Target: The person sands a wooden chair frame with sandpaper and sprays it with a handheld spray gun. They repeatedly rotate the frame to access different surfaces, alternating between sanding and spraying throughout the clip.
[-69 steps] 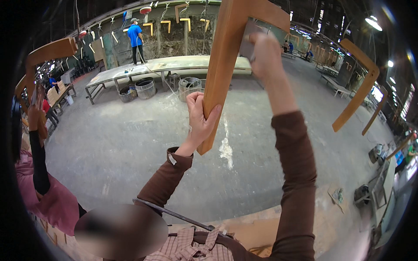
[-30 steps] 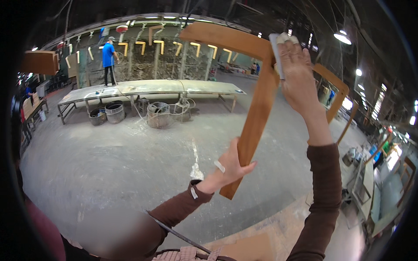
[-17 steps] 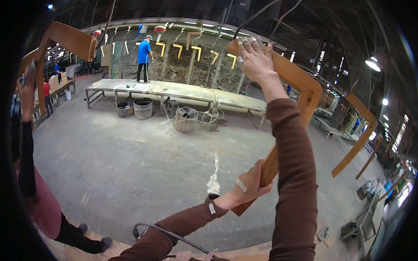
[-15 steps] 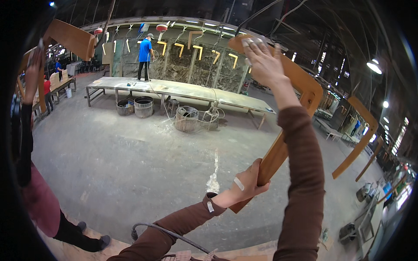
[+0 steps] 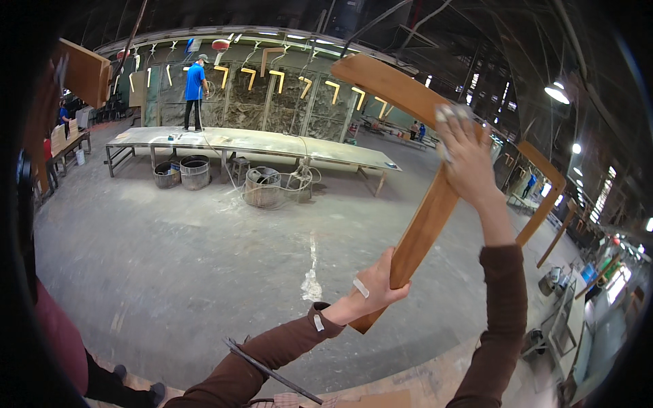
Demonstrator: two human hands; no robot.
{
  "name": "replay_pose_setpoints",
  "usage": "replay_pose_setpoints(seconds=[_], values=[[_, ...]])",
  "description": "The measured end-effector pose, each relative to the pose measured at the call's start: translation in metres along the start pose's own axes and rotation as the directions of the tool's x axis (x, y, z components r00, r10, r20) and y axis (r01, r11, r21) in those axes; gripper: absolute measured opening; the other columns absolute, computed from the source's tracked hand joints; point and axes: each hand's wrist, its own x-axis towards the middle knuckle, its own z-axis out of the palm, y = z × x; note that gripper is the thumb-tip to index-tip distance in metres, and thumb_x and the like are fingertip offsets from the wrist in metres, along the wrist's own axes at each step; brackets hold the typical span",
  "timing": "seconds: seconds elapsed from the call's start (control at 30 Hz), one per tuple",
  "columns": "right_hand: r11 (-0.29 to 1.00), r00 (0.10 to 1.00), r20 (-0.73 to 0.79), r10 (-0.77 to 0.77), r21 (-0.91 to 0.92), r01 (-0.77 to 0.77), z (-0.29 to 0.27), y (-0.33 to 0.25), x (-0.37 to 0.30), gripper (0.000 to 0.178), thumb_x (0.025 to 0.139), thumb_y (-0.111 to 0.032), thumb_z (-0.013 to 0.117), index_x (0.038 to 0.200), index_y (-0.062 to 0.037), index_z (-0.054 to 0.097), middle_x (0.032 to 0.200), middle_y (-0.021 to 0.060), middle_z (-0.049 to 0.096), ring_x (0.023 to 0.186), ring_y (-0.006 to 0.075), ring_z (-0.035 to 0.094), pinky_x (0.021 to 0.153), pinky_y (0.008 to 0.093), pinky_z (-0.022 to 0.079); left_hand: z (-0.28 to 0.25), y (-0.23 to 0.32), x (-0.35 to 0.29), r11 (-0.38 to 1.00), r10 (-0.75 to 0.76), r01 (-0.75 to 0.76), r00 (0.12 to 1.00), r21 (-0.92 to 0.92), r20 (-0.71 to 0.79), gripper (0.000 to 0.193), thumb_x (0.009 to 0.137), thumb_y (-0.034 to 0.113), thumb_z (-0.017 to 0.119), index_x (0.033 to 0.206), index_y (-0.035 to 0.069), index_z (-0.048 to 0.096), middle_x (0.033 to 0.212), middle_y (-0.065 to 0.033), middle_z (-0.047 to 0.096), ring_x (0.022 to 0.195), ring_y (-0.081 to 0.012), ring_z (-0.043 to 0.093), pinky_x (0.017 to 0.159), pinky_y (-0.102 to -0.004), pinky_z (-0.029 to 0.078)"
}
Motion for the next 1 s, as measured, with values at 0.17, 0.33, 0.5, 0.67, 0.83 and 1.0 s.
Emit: replay_pose_setpoints(seconds=[0.17,0.33,0.5,0.67,0.83,1.0], values=[[0.995,0.998,-0.034,-0.052,0.078,0.055,0.006,-0.067,0.095,0.053,0.097,-0.032,0.036,0.147,-0.0164,0.024,0.153,0.002,0.023,0.143,0.0221,0.015,0.111,0.0605,0.008,0.003,0.001,-0.003,0.999,-0.033,0.034,0.999,-0.016,0.043,0.07,0.078,0.026,0.068,0.128,-0.004,0.03,0.099,-0.024,0.059,0.076,-0.0393,0.062,0.062,-0.0435,0.051],[0.978,0.998,0.035,-0.046,0.205,0.038,0.0,-0.135,0.162,0.053,0.097,-0.037,0.034,0.147,-0.0211,0.024,0.154,-0.0015,0.019,0.144,0.0216,0.01,0.111,0.0625,-0.001,0.013,-0.005,-0.011,0.995,0.088,-0.091,0.993,-0.038,-0.074,0.072,0.079,0.023,0.068,0.132,-0.002,0.026,0.103,-0.0244,0.058,0.081,-0.0404,0.062,0.063,-0.0437,0.051],[0.987,0.999,-0.026,-0.029,0.155,0.032,0.016,-0.099,0.139,0.053,0.099,-0.037,0.031,0.148,-0.0213,0.02,0.154,-0.0024,0.02,0.143,0.0208,0.011,0.11,0.0644,0.002,0.026,-0.004,-0.012,0.998,0.062,-0.061,0.997,0.015,-0.056,0.072,0.078,0.027,0.069,0.131,-0.002,0.03,0.102,-0.0242,0.058,0.084,-0.0417,0.061,0.067,-0.0445,0.051],[0.994,0.993,0.075,0.091,0.053,-0.095,0.025,-0.01,0.057,0.053,0.098,-0.033,0.034,0.148,-0.0211,0.02,0.154,-0.0018,0.019,0.143,0.0213,0.011,0.109,0.066,0.005,0.031,-0.004,-0.006,1.0,-0.001,0.001,0.999,0.005,0.034,0.07,0.077,0.028,0.07,0.128,-0.003,0.033,0.095,-0.027,0.06,0.08,-0.0418,0.062,0.066,-0.0458,0.05],[0.972,0.97,0.067,0.235,-0.034,-0.233,0.033,0.027,-0.045,0.054,0.097,-0.029,0.037,0.147,-0.016,0.023,0.154,0.0017,0.02,0.143,0.0225,0.013,0.107,0.067,0.01,0.047,-0.011,0.001,0.999,-0.028,0.029,0.999,-0.022,0.022,0.071,0.074,0.027,0.073,0.126,-0.002,0.035,0.089,-0.024,0.062,0.077,-0.0412,0.062,0.064,-0.0455,0.051],[0.967,0.976,0.06,0.211,0.135,-0.217,0.038,-0.06,-0.163,0.059,0.092,-0.028,0.046,0.143,-0.0048,0.03,0.152,0.0116,0.022,0.143,0.0283,0.013,0.108,0.063,0.004,0.063,-0.016,0.007,1.0,-0.002,0.002,1.0,-0.026,-0.016,0.07,0.068,0.022,0.078,0.12,-0.002,0.037,0.084,-0.0238,0.062,0.074,-0.0411,0.063,0.062,-0.0457,0.05]])
